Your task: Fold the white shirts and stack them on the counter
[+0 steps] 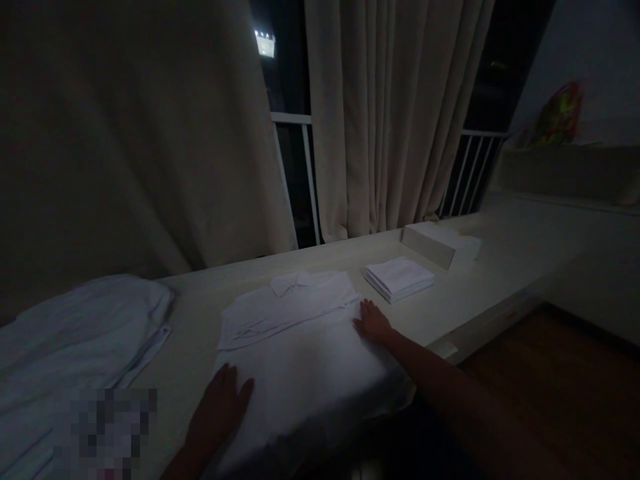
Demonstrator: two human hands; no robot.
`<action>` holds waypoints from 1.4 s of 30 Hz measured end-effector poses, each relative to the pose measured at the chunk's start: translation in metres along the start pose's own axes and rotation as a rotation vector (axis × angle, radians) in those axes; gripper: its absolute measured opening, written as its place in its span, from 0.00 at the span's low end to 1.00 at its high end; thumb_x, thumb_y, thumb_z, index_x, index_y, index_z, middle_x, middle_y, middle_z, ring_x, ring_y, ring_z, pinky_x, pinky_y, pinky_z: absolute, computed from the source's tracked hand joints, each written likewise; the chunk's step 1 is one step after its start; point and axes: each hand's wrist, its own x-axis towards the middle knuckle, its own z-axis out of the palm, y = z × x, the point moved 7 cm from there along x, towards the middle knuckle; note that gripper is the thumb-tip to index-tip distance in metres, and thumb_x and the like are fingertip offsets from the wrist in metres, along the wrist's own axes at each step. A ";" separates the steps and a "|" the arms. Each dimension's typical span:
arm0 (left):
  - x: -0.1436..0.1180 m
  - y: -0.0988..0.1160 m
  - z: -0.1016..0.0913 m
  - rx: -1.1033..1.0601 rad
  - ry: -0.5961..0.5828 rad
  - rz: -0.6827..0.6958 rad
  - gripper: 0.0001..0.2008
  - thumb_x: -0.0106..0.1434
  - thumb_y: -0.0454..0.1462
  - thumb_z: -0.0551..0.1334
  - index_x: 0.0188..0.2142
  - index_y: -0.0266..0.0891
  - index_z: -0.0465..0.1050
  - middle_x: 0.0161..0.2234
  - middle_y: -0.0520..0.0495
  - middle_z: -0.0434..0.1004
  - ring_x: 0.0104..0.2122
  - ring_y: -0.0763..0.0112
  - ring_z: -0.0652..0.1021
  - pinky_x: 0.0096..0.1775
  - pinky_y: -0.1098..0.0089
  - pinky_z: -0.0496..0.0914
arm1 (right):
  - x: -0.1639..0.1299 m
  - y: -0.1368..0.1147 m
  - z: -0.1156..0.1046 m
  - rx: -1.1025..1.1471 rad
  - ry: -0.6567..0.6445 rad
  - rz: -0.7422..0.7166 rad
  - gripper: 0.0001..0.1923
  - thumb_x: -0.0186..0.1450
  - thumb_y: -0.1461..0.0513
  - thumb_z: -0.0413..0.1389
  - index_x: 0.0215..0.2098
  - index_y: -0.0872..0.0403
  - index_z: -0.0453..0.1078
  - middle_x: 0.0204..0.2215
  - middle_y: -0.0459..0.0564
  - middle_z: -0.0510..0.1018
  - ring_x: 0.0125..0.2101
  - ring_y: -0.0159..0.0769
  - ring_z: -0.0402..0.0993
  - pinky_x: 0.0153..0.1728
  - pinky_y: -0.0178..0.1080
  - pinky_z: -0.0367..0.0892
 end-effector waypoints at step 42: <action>0.138 0.001 0.027 0.083 0.132 0.057 0.36 0.66 0.48 0.42 0.62 0.20 0.54 0.63 0.25 0.57 0.63 0.46 0.59 0.59 0.50 0.55 | 0.122 0.003 0.051 -0.049 -0.029 -0.002 0.41 0.70 0.43 0.30 0.69 0.64 0.43 0.68 0.61 0.43 0.68 0.50 0.33 0.64 0.54 0.30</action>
